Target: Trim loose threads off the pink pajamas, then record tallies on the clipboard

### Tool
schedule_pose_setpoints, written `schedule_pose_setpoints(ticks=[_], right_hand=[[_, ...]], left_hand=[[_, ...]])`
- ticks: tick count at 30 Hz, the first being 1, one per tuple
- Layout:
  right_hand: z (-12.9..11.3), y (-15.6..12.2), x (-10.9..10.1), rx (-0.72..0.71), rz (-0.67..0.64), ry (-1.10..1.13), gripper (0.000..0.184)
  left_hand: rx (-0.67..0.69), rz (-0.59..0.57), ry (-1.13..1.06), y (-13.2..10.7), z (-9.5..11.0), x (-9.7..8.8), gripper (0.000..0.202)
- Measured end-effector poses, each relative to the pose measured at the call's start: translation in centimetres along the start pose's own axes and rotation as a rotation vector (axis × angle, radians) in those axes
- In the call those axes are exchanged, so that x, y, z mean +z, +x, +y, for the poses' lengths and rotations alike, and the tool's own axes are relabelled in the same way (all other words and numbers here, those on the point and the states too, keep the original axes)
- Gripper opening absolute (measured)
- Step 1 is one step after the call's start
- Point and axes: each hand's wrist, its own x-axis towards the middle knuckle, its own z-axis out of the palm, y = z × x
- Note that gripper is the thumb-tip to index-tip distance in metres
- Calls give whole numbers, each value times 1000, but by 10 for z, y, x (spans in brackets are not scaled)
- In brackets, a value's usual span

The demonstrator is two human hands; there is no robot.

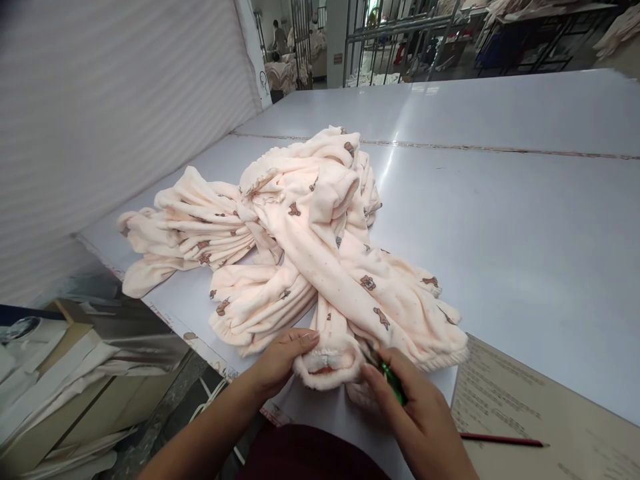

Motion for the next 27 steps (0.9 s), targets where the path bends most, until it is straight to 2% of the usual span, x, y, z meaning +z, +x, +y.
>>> schedule_pose_setpoints(ticks=[2, 4, 12, 15, 18, 21, 23, 25, 27], right_hand=[[-3, -5, -4, -61, -119, -53, 26], [-7, -7, -5, -91, -158, -143, 27], [-9, -3, -1, -118, -166, -316, 29], [-10, -3, 3, -104, -185, -297, 29], [-12, -2, 7, -117, -146, -269, 32], [-10, -2, 4, -102, -148, -209, 36], [-2, -2, -4, -42, -168, -160, 35], [12, -3, -13, 13, -141, -140, 34], [28, -6, -18, 36, -117, -137, 32]], left_hand=[[-2, -9, -8, -2, 3, 1, 43], [-4, -26, -1, -3, 3, 1, 43], [30, -44, 18, -3, 0, -1, 44], [37, -72, 67, -5, 0, 2, 46], [41, -108, 121, -6, -2, 6, 47], [77, -128, 295, -6, 1, -5, 46], [197, 0, 659, -5, 10, -26, 46], [336, 275, 1064, -6, 25, -52, 45], [400, 517, 1235, -8, 36, -73, 38]])
